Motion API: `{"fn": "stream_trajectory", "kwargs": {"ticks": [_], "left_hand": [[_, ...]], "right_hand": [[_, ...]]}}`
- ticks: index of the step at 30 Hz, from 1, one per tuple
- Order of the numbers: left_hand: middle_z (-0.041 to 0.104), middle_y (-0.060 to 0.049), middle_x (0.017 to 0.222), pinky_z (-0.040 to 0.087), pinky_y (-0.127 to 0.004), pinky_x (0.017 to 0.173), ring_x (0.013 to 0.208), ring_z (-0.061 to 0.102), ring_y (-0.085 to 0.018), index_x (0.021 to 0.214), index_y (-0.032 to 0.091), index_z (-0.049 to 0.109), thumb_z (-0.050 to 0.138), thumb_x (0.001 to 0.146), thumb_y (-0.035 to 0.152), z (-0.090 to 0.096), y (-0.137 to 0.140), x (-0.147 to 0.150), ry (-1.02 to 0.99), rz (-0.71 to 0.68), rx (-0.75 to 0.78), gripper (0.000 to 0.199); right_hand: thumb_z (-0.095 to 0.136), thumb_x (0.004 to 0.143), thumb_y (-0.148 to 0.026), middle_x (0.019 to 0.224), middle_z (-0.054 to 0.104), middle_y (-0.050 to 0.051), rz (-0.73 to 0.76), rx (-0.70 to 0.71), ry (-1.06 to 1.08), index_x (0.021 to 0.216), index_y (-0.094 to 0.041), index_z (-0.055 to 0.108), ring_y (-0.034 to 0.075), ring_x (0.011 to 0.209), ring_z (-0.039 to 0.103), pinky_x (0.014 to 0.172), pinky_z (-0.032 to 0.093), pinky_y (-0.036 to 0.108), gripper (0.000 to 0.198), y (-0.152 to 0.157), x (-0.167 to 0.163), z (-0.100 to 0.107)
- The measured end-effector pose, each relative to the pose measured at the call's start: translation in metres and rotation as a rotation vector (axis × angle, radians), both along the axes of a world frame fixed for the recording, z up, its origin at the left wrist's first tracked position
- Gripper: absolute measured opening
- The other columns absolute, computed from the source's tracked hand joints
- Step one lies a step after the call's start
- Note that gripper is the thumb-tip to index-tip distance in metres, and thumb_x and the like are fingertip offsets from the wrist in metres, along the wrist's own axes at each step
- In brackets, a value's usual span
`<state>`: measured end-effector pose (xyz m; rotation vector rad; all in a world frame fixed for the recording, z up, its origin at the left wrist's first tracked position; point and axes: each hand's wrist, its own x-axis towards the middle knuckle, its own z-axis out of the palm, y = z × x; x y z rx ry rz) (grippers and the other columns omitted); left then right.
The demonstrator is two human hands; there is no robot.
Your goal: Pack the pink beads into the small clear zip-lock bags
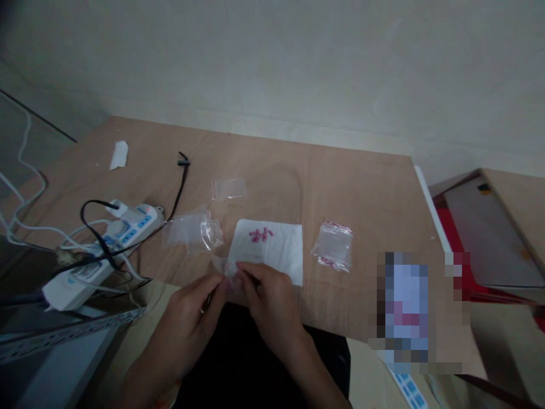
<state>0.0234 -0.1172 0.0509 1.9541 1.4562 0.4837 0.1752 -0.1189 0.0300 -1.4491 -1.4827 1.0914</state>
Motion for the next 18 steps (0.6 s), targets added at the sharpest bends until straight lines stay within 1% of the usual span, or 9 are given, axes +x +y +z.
{"fn": "stream_trajectory", "kwargs": {"ticks": [3,7,10,12,13,15,16,17,18], "left_hand": [[0.063,-0.001,0.060,0.043,-0.025,0.053,0.054,0.062,-0.016,0.066,0.020,0.055,0.042,0.092,0.024,-0.004,-0.003,0.002,0.070,0.000,0.025,0.029],[0.062,-0.001,0.058,0.042,-0.024,0.049,0.052,0.061,-0.014,0.065,0.020,0.054,0.040,0.092,0.024,-0.003,-0.008,0.009,0.022,-0.025,0.032,0.031],[0.060,0.000,0.057,0.043,-0.026,0.050,0.050,0.059,-0.014,0.064,0.020,0.052,0.043,0.089,0.021,0.002,-0.009,0.010,-0.008,-0.087,0.096,0.027],[0.066,-0.005,0.071,0.050,-0.032,0.060,0.067,0.065,-0.020,0.073,0.020,0.055,0.054,0.081,0.024,0.004,-0.009,0.008,0.014,-0.101,0.258,0.009],[0.069,-0.010,0.087,0.053,-0.039,0.070,0.083,0.066,-0.026,0.085,0.018,0.059,0.061,0.075,0.028,0.004,-0.008,0.007,0.034,-0.110,0.344,0.014],[0.062,-0.019,0.119,0.049,-0.053,0.090,0.112,0.057,-0.037,0.118,0.013,0.052,0.070,0.067,0.036,0.001,-0.006,0.006,0.064,-0.157,0.433,0.059],[0.059,-0.020,0.125,0.047,-0.054,0.094,0.117,0.054,-0.037,0.127,0.012,0.045,0.072,0.066,0.037,-0.002,-0.005,0.007,0.064,-0.193,0.425,0.071],[0.061,-0.019,0.123,0.048,-0.052,0.094,0.115,0.057,-0.034,0.130,0.013,0.042,0.071,0.068,0.033,-0.007,-0.003,0.008,0.051,-0.222,0.395,0.071],[0.065,-0.015,0.116,0.051,-0.047,0.091,0.107,0.062,-0.029,0.127,0.015,0.043,0.069,0.072,0.025,-0.012,-0.002,0.009,0.030,-0.232,0.354,0.062]], "right_hand": [[0.048,0.090,-0.017,0.089,0.073,0.006,-0.015,0.073,-0.161,0.100,-0.020,0.065,0.017,0.075,0.070,0.068,0.057,0.029,0.020,-0.008,0.009,-0.007],[0.042,0.092,-0.014,0.099,0.069,0.009,0.162,0.194,-0.197,0.089,-0.020,0.068,0.017,0.083,0.069,0.071,0.057,0.029,0.027,-0.012,0.012,-0.003],[0.054,0.087,-0.016,0.087,0.067,0.005,0.204,0.152,-0.147,0.094,-0.021,0.071,0.015,0.073,0.066,0.066,0.056,0.025,0.018,-0.008,0.016,0.002],[0.063,0.080,-0.016,0.080,0.065,0.003,0.186,0.101,-0.146,0.093,-0.020,0.072,0.014,0.065,0.063,0.059,0.054,0.023,0.016,-0.005,0.019,0.005],[0.067,0.077,-0.015,0.077,0.065,0.002,0.186,0.069,-0.141,0.093,-0.019,0.072,0.013,0.063,0.062,0.057,0.052,0.023,0.017,-0.004,0.020,0.006],[0.071,0.071,-0.012,0.074,0.064,0.000,0.213,0.016,-0.106,0.089,-0.019,0.072,0.012,0.062,0.060,0.056,0.051,0.022,0.019,-0.003,0.020,0.010],[0.071,0.070,-0.010,0.073,0.063,-0.001,0.242,0.001,-0.083,0.085,-0.019,0.071,0.012,0.062,0.060,0.057,0.050,0.022,0.018,-0.003,0.019,0.013],[0.071,0.070,-0.010,0.073,0.063,-0.002,0.278,-0.007,-0.056,0.081,-0.020,0.070,0.012,0.063,0.060,0.058,0.050,0.021,0.015,-0.002,0.019,0.015],[0.070,0.071,-0.010,0.074,0.063,-0.002,0.299,-0.004,-0.029,0.078,-0.020,0.069,0.012,0.065,0.060,0.060,0.050,0.022,0.012,-0.001,0.019,0.015]]}}
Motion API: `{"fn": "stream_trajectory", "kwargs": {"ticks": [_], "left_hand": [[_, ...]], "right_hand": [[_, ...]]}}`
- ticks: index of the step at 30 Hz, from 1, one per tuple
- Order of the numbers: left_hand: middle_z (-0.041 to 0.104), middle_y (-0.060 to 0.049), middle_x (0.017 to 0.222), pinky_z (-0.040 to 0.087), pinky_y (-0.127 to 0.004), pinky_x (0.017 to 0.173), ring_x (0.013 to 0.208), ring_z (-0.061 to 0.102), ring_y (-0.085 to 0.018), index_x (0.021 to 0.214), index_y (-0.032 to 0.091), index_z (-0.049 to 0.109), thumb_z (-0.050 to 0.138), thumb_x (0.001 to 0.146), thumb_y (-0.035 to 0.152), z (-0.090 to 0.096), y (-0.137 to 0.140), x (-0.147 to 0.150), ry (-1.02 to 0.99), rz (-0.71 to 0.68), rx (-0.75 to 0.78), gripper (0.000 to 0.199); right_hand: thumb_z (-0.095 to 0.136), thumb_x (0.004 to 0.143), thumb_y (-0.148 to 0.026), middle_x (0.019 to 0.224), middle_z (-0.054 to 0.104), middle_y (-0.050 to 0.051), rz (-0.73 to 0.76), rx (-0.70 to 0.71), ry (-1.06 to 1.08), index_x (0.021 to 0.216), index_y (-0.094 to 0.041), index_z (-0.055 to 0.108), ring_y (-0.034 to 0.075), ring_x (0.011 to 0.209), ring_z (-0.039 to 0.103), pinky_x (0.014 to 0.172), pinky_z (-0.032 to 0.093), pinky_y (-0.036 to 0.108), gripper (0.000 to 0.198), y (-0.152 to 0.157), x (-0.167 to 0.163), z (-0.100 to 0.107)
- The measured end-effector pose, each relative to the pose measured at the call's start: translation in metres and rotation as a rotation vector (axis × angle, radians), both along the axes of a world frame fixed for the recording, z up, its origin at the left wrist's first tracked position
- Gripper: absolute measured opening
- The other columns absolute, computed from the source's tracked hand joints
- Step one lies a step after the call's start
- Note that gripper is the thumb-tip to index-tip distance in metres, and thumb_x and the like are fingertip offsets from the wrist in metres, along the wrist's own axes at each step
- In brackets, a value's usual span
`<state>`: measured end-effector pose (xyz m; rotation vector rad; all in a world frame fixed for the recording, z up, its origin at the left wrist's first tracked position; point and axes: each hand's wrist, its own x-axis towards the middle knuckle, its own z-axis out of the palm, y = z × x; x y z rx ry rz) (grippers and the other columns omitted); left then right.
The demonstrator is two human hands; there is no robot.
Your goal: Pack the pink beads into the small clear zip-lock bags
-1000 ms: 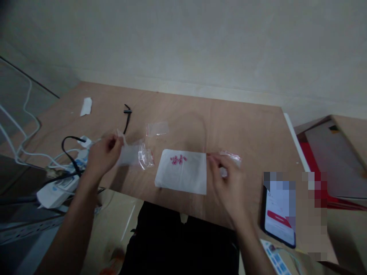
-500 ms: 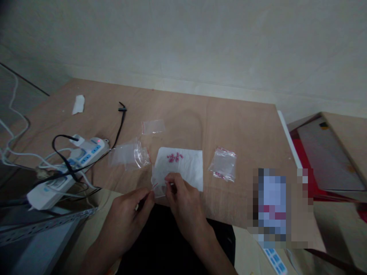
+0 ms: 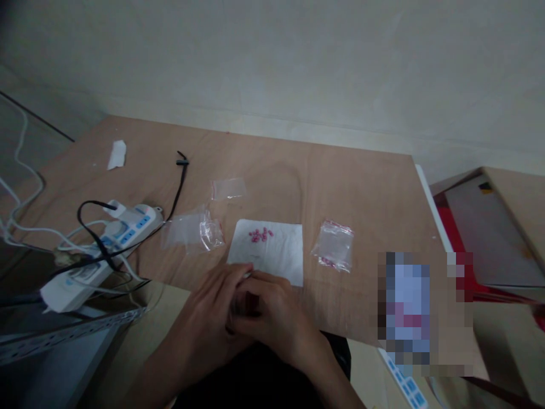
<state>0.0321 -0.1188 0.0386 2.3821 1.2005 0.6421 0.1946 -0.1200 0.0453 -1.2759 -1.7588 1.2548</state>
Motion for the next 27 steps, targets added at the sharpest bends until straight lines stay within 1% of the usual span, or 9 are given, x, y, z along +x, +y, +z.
{"fn": "stream_trajectory", "kwargs": {"ticks": [3,6,8,10,14,20,23,25,27], "left_hand": [[0.069,-0.005,0.090,0.056,-0.034,0.076,0.081,0.067,-0.019,0.110,0.020,0.051,0.061,0.079,0.012,-0.015,0.004,0.000,-0.086,0.106,-0.068,0.033],[0.064,0.000,0.078,0.056,-0.027,0.066,0.070,0.065,-0.015,0.100,0.020,0.053,0.065,0.081,0.021,-0.022,0.007,-0.007,-0.165,0.237,-0.120,0.023],[0.063,0.001,0.077,0.056,-0.026,0.064,0.068,0.064,-0.014,0.098,0.021,0.055,0.068,0.079,0.024,-0.024,0.006,-0.012,-0.192,0.263,-0.167,0.023],[0.065,0.001,0.079,0.056,-0.027,0.066,0.069,0.065,-0.014,0.098,0.021,0.056,0.069,0.078,0.023,-0.025,0.004,-0.016,-0.196,0.274,-0.196,0.024],[0.066,0.000,0.081,0.056,-0.029,0.067,0.070,0.065,-0.015,0.099,0.021,0.056,0.070,0.077,0.024,-0.029,-0.001,-0.020,-0.175,0.298,-0.244,0.026],[0.063,-0.001,0.082,0.054,-0.029,0.066,0.072,0.064,-0.016,0.098,0.020,0.052,0.070,0.076,0.026,-0.042,0.005,-0.018,-0.217,0.356,-0.278,0.029],[0.061,-0.002,0.085,0.053,-0.029,0.065,0.073,0.061,-0.016,0.098,0.020,0.050,0.071,0.072,0.028,-0.045,0.013,-0.010,-0.250,0.384,-0.216,0.034],[0.060,-0.002,0.086,0.052,-0.030,0.065,0.074,0.060,-0.017,0.096,0.019,0.049,0.071,0.070,0.028,-0.044,0.017,-0.002,-0.280,0.379,-0.182,0.035],[0.060,-0.002,0.084,0.052,-0.030,0.067,0.075,0.060,-0.017,0.094,0.019,0.048,0.070,0.069,0.025,-0.042,0.019,0.007,-0.319,0.343,-0.205,0.034]], "right_hand": [[0.066,0.081,-0.020,0.085,0.064,0.001,-0.126,0.098,0.029,0.078,-0.022,0.066,0.014,0.075,0.062,0.067,0.053,0.025,0.003,0.013,0.008,-0.010],[0.058,0.088,-0.026,0.093,0.063,0.006,-0.338,0.259,-0.178,0.087,-0.022,0.069,0.016,0.078,0.062,0.072,0.055,0.032,0.012,0.040,0.023,-0.039],[0.054,0.088,-0.021,0.099,0.064,0.009,-0.304,0.304,-0.357,0.096,-0.021,0.071,0.019,0.082,0.064,0.076,0.055,0.035,0.018,0.061,0.031,-0.062],[0.054,0.086,-0.018,0.096,0.067,0.009,-0.255,0.319,-0.425,0.094,-0.021,0.073,0.022,0.087,0.065,0.081,0.055,0.038,0.021,0.076,0.035,-0.080],[0.054,0.085,-0.016,0.089,0.070,0.008,-0.211,0.326,-0.463,0.084,-0.023,0.075,0.024,0.089,0.065,0.084,0.054,0.038,0.022,0.087,0.035,-0.094],[0.054,0.083,-0.010,0.086,0.071,0.011,-0.205,0.312,-0.509,0.080,-0.019,0.074,0.025,0.084,0.067,0.080,0.054,0.040,0.022,0.089,0.039,-0.084],[0.055,0.086,-0.013,0.085,0.072,0.008,-0.233,0.325,-0.467,0.083,-0.020,0.073,0.021,0.078,0.068,0.075,0.056,0.035,0.020,0.077,0.034,-0.058],[0.056,0.089,-0.018,0.087,0.072,0.006,-0.248,0.359,-0.350,0.088,-0.020,0.072,0.018,0.076,0.068,0.072,0.056,0.031,0.016,0.059,0.024,-0.033],[0.057,0.089,-0.020,0.087,0.072,0.004,-0.155,0.372,-0.221,0.090,-0.021,0.071,0.016,0.078,0.068,0.071,0.056,0.027,0.013,0.038,0.011,-0.010]]}}
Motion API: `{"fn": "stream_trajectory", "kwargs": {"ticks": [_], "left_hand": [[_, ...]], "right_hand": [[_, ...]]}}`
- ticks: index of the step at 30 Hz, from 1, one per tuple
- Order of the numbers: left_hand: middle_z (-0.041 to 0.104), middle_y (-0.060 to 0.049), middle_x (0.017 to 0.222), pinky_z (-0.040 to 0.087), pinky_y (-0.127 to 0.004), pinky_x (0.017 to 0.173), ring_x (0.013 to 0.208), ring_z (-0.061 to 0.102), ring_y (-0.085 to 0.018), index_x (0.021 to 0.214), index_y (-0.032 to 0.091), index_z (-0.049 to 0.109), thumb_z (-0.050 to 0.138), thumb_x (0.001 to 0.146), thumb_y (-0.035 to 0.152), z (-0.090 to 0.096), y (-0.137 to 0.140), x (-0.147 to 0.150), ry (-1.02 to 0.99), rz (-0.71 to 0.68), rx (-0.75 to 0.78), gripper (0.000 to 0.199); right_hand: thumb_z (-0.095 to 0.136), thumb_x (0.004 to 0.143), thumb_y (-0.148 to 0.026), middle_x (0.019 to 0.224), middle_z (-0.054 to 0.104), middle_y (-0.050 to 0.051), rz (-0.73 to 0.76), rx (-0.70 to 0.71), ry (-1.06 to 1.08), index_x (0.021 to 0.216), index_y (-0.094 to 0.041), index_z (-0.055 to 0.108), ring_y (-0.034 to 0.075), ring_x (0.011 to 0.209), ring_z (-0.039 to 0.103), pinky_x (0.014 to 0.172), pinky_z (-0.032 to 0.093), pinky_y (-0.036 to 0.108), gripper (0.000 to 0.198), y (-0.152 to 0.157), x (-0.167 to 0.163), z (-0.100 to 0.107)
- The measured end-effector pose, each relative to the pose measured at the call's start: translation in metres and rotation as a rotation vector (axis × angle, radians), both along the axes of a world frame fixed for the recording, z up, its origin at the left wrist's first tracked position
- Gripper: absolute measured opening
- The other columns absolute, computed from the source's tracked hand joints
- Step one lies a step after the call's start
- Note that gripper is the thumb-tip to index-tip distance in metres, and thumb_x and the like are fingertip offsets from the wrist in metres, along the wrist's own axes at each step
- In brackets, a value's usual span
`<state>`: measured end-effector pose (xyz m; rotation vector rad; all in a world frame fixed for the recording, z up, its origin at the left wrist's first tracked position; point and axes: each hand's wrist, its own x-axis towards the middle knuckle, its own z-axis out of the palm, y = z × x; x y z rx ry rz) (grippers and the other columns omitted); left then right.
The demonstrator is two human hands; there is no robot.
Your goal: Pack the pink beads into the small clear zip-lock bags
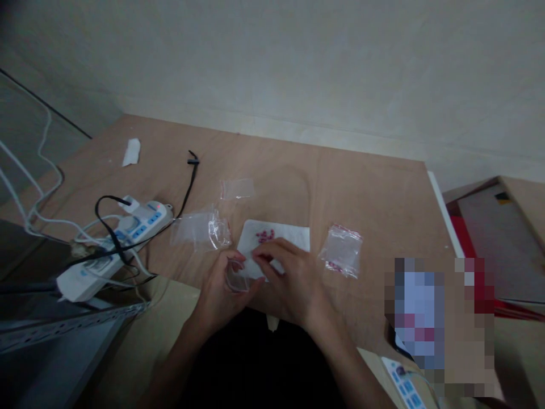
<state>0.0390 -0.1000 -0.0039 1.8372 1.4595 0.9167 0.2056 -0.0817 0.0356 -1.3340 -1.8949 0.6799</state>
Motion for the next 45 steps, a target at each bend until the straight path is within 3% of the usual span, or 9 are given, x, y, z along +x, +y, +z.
{"fn": "stream_trajectory", "kwargs": {"ticks": [3,6,12,18,24,29,34,38,45], "left_hand": [[0.059,-0.001,0.081,0.050,-0.029,0.065,0.073,0.060,-0.017,0.089,0.020,0.047,0.066,0.066,0.020,0.000,0.000,0.008,-0.067,-0.050,-0.055,0.030],[0.058,0.001,0.077,0.049,-0.026,0.060,0.068,0.059,-0.015,0.086,0.021,0.046,0.065,0.065,0.019,-0.004,0.000,0.009,-0.097,-0.024,-0.035,0.028],[0.052,0.004,0.071,0.047,-0.023,0.056,0.062,0.055,-0.012,0.085,0.021,0.047,0.066,0.074,0.025,-0.011,0.000,0.001,-0.063,0.106,0.080,0.022],[0.052,0.003,0.072,0.048,-0.023,0.059,0.063,0.055,-0.012,0.086,0.021,0.048,0.066,0.074,0.023,-0.012,0.000,-0.002,-0.037,0.082,0.103,0.022],[0.054,0.001,0.076,0.048,-0.026,0.062,0.068,0.056,-0.014,0.088,0.020,0.048,0.067,0.073,0.024,-0.014,0.002,0.001,-0.061,0.070,0.007,0.025],[0.058,0.000,0.084,0.048,-0.027,0.066,0.074,0.058,-0.015,0.093,0.021,0.046,0.068,0.067,0.019,-0.012,0.003,0.009,-0.185,-0.042,-0.081,0.034],[0.058,-0.003,0.095,0.049,-0.030,0.069,0.083,0.060,-0.018,0.102,0.021,0.044,0.073,0.065,0.026,-0.008,0.002,0.007,-0.201,-0.039,-0.158,0.047],[0.056,-0.005,0.104,0.049,-0.033,0.079,0.095,0.058,-0.021,0.110,0.022,0.045,0.083,0.057,0.031,0.003,-0.002,0.001,-0.233,-0.047,-0.217,0.066],[0.065,-0.002,0.078,0.048,-0.025,0.070,0.074,0.060,-0.014,0.082,0.018,0.062,0.063,0.081,0.033,0.020,0.007,-0.007,-0.558,-0.030,-0.364,0.015]], "right_hand": [[0.053,0.091,-0.016,0.090,0.073,0.006,0.208,-0.058,-0.044,0.090,-0.019,0.071,0.017,0.080,0.069,0.069,0.056,0.026,0.019,-0.021,-0.016,0.017],[0.052,0.092,-0.015,0.094,0.073,0.008,0.273,-0.055,-0.028,0.094,-0.017,0.072,0.017,0.084,0.070,0.073,0.057,0.026,0.020,-0.020,-0.016,0.010],[0.070,0.081,-0.028,0.082,0.070,0.006,-0.252,-0.059,-0.152,0.079,-0.019,0.073,0.020,0.077,0.066,0.070,0.054,0.032,0.010,0.020,0.004,-0.042],[0.069,0.080,-0.024,0.082,0.067,0.011,-0.337,-0.130,-0.301,0.076,-0.016,0.072,0.027,0.081,0.063,0.073,0.050,0.040,0.010,0.032,-0.002,-0.075],[0.067,0.082,-0.027,0.074,0.065,0.005,-0.298,-0.099,-0.187,0.078,-0.019,0.072,0.018,0.068,0.060,0.064,0.050,0.031,0.010,0.012,-0.004,-0.038],[0.061,0.088,-0.025,0.086,0.064,0.007,0.033,-0.034,-0.101,0.090,-0.020,0.074,0.019,0.083,0.062,0.071,0.053,0.031,0.014,-0.014,-0.016,-0.001],[0.070,0.080,-0.037,0.118,0.057,0.013,0.131,-0.087,-0.150,0.081,-0.023,0.076,0.028,0.114,0.055,0.089,0.051,0.041,0.015,-0.018,-0.008,-0.001],[0.066,0.086,-0.027,0.093,0.069,0.006,0.167,-0.285,0.014,0.079,-0.021,0.074,0.016,0.081,0.067,0.072,0.053,0.028,0.012,-0.015,0.006,-0.003],[0.070,0.078,-0.030,0.076,0.074,0.001,-0.022,-0.465,0.376,0.092,-0.022,0.070,0.016,0.072,0.069,0.069,0.053,0.027,0.016,-0.019,0.011,-0.004]]}}
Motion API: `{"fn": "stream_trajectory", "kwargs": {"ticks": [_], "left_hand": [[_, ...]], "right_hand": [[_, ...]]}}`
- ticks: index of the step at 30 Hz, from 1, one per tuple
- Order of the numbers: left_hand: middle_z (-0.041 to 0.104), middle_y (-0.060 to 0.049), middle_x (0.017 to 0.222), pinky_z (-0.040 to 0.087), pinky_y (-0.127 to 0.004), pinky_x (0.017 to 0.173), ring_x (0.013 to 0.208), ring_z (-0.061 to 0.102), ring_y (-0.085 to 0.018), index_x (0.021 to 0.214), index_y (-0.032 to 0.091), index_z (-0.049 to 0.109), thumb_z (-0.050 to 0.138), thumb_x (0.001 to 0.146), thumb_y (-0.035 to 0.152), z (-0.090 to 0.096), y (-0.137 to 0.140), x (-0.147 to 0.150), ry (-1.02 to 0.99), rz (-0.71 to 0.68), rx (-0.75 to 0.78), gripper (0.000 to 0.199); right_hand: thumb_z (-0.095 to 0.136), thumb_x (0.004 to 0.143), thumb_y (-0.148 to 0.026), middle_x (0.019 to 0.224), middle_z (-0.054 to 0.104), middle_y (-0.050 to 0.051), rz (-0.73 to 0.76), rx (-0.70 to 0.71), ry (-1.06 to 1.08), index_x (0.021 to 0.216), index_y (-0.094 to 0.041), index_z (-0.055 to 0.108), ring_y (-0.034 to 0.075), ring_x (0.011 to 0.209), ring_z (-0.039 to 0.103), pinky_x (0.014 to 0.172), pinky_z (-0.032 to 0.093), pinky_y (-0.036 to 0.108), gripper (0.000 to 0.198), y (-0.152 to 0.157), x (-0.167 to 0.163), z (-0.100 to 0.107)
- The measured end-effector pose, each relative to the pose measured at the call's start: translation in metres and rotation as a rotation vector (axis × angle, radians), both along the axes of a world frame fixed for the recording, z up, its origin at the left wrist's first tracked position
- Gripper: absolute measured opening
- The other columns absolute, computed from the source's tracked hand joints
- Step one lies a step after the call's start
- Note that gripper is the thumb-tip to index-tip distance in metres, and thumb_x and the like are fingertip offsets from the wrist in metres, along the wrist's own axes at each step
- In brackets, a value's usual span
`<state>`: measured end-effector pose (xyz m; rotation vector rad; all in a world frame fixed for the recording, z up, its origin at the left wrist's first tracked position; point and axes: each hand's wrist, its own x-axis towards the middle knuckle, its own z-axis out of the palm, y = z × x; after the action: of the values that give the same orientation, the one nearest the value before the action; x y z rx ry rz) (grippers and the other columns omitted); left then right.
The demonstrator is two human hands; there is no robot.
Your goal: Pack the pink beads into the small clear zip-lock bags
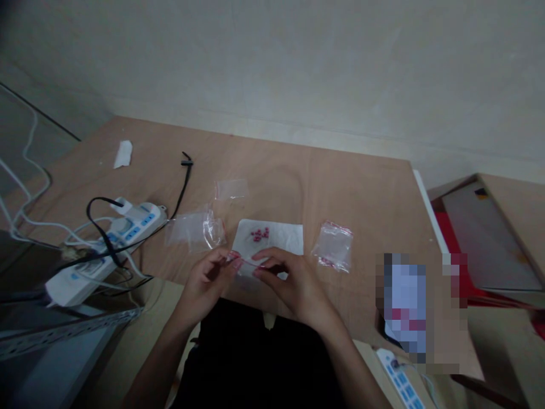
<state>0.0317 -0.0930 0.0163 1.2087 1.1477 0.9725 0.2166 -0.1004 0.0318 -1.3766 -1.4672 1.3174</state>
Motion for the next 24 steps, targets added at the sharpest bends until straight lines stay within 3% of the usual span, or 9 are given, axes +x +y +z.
{"fn": "stream_trajectory", "kwargs": {"ticks": [3,6,9,13,16,21,24], "left_hand": [[0.069,-0.002,0.070,0.049,-0.024,0.066,0.066,0.061,-0.014,0.071,0.016,0.066,0.069,0.076,0.032,0.000,0.003,0.002,-0.009,0.067,-0.037,0.018],[0.071,-0.003,0.068,0.049,-0.024,0.063,0.064,0.063,-0.014,0.069,0.015,0.068,0.073,0.072,0.032,0.002,0.002,0.005,-0.031,0.104,-0.040,0.018],[0.070,-0.003,0.066,0.050,-0.024,0.063,0.063,0.062,-0.014,0.067,0.015,0.068,0.074,0.071,0.032,0.005,-0.001,0.007,-0.030,0.121,-0.027,0.019],[0.072,-0.004,0.072,0.051,-0.024,0.066,0.068,0.065,-0.015,0.073,0.016,0.071,0.073,0.074,0.033,0.007,-0.002,0.005,-0.049,0.049,-0.053,0.017],[0.074,-0.005,0.077,0.051,-0.026,0.069,0.073,0.066,-0.017,0.077,0.017,0.073,0.071,0.076,0.032,0.006,-0.001,0.004,-0.040,-0.027,-0.042,0.015],[0.074,-0.004,0.072,0.050,-0.025,0.066,0.069,0.065,-0.016,0.073,0.017,0.073,0.071,0.077,0.031,0.010,-0.001,0.009,-0.015,0.029,-0.015,0.015],[0.073,-0.004,0.070,0.050,-0.024,0.065,0.067,0.065,-0.015,0.071,0.017,0.073,0.072,0.076,0.032,0.012,-0.002,0.013,-0.034,0.056,-0.024,0.016]], "right_hand": [[0.075,0.071,-0.033,0.072,0.073,0.000,-0.074,-0.106,0.076,0.106,-0.020,0.067,0.016,0.069,0.068,0.069,0.053,0.029,0.038,0.000,-0.003,0.001],[0.072,0.072,-0.038,0.072,0.073,0.002,-0.070,-0.162,0.081,0.085,-0.019,0.072,0.016,0.066,0.067,0.063,0.051,0.027,0.023,0.001,-0.008,0.001],[0.067,0.076,-0.037,0.068,0.072,0.002,-0.054,-0.123,0.084,0.069,-0.020,0.073,0.015,0.062,0.064,0.059,0.047,0.026,0.020,0.000,-0.011,0.001],[0.069,0.075,-0.034,0.067,0.073,0.002,-0.053,-0.062,0.066,0.069,-0.021,0.076,0.016,0.061,0.063,0.058,0.046,0.027,0.015,0.000,-0.008,0.005],[0.071,0.073,-0.033,0.068,0.074,0.002,-0.046,-0.099,0.067,0.070,-0.022,0.077,0.015,0.060,0.063,0.058,0.047,0.027,0.013,0.002,-0.006,0.008],[0.078,0.065,-0.038,0.060,0.070,0.000,-0.181,-0.213,0.246,0.066,-0.020,0.075,0.013,0.056,0.060,0.056,0.048,0.025,0.017,0.000,-0.011,0.006],[0.077,0.065,-0.036,0.055,0.066,0.000,-0.292,-0.172,0.293,0.061,-0.020,0.073,0.011,0.052,0.058,0.053,0.047,0.023,0.017,-0.003,-0.014,0.005]]}}
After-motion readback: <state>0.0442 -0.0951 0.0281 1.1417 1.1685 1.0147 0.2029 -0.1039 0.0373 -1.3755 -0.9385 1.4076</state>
